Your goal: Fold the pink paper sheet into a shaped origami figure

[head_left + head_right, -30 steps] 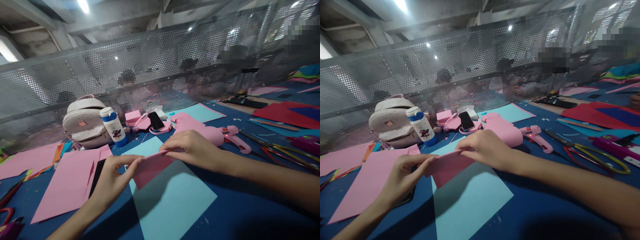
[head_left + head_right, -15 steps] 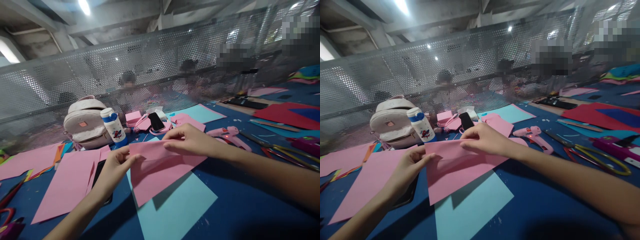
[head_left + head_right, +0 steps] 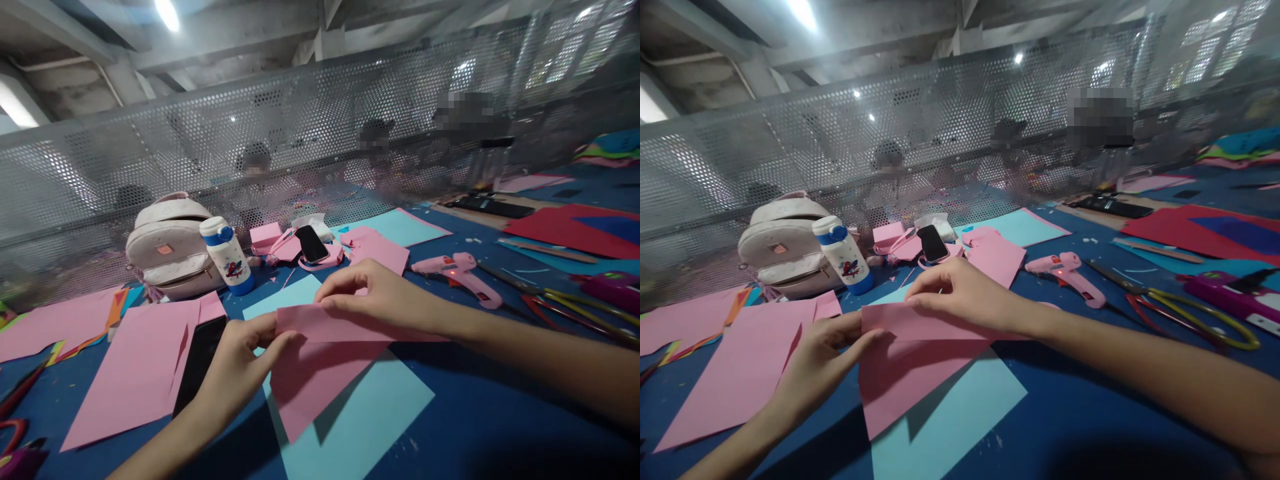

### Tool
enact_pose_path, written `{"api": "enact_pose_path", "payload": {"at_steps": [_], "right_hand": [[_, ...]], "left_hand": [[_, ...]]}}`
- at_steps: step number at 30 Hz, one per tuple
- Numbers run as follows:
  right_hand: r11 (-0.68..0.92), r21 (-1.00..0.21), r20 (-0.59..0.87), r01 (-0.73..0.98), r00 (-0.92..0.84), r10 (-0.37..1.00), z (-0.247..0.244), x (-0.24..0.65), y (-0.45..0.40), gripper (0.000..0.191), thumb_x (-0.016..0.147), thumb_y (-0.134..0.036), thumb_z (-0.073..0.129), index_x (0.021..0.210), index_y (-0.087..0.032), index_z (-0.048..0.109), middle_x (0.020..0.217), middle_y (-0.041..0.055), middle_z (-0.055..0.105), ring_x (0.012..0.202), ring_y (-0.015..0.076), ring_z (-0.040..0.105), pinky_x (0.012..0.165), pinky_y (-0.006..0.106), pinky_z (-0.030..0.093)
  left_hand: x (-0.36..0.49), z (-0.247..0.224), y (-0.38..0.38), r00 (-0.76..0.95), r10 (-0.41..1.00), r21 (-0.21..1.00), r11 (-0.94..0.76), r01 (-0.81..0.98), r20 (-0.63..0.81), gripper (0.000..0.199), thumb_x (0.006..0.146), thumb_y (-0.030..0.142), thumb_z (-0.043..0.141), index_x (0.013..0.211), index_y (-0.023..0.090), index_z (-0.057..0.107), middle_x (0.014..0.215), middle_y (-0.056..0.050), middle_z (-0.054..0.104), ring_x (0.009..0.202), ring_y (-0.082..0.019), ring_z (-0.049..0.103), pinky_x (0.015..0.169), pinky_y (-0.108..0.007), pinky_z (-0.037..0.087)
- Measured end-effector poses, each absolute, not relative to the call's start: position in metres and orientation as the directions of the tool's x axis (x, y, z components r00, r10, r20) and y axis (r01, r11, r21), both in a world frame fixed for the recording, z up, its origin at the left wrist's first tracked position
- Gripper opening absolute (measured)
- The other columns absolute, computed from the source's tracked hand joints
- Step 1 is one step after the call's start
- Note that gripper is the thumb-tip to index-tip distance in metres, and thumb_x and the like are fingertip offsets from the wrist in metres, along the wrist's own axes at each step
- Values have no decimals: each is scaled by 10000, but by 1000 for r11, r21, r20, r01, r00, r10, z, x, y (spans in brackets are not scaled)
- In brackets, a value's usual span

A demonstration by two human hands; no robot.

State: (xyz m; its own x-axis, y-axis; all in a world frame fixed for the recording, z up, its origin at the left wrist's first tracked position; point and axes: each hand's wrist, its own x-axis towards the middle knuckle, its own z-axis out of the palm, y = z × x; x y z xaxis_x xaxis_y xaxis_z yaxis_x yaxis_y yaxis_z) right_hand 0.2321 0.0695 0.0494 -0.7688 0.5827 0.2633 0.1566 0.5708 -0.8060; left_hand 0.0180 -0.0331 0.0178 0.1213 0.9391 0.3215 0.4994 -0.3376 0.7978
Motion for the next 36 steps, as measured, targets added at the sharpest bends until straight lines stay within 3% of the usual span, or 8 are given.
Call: {"api": "enact_pose_path", "payload": {"at_steps": [6,10,14,17,26,29,36], "right_hand": [[524,-843,261,118,-762,592,53,231,53,130,818,-258,672,818,-180,776,774,15,746,726,153,642,664,244,470],[532,-835,248,143,-765,595,50,230,49,136,813,-271,679,762,-179,765,735,16,734,711,155,634,627,246,450],[562,-810,234,165,-788,570,45,229,49,160,821,-294,677,746,-174,750,702,12,709,686,144,612,584,239,409],[552,-820,233,152,-793,564,43,228,47,184,818,-320,692,727,-165,729,689,5,692,672,133,593,588,236,402],[520,-845,218,128,-804,553,43,226,44,164,826,-304,690,750,-168,741,716,2,707,680,128,582,623,243,411],[524,-842,224,128,-800,556,45,227,50,153,817,-294,689,776,-167,762,751,22,730,695,146,600,628,259,430],[494,-860,220,123,-785,579,47,228,61,173,804,-306,691,768,-156,769,770,51,741,733,180,643,653,279,471]], "left_hand": [[28,19,-44,247,857,592,-496,635,453,242,942,236,547,782,147,705,635,-7,676,512,-105,572,493,-162,412],[29,17,-47,267,853,594,-508,624,449,274,970,237,494,798,151,689,643,-6,654,521,-106,546,496,-165,404],[26,17,-48,276,865,635,-497,592,419,265,1000,235,447,994,191,709,756,-2,696,642,-121,623,619,-168,459],[25,18,-49,299,863,640,-503,582,407,286,1012,231,422,1070,216,702,779,3,701,658,-120,632,629,-173,456],[23,28,-50,286,810,560,-567,604,511,315,990,197,429,842,156,704,677,-11,673,601,-118,630,570,-171,442],[15,36,-47,232,781,505,-568,650,580,290,972,169,459,838,158,715,668,12,673,535,-86,582,536,-155,418],[-4,49,-44,124,757,472,-517,714,641,295,978,227,473,905,169,753,742,5,705,633,-113,628,562,-161,443]]}}
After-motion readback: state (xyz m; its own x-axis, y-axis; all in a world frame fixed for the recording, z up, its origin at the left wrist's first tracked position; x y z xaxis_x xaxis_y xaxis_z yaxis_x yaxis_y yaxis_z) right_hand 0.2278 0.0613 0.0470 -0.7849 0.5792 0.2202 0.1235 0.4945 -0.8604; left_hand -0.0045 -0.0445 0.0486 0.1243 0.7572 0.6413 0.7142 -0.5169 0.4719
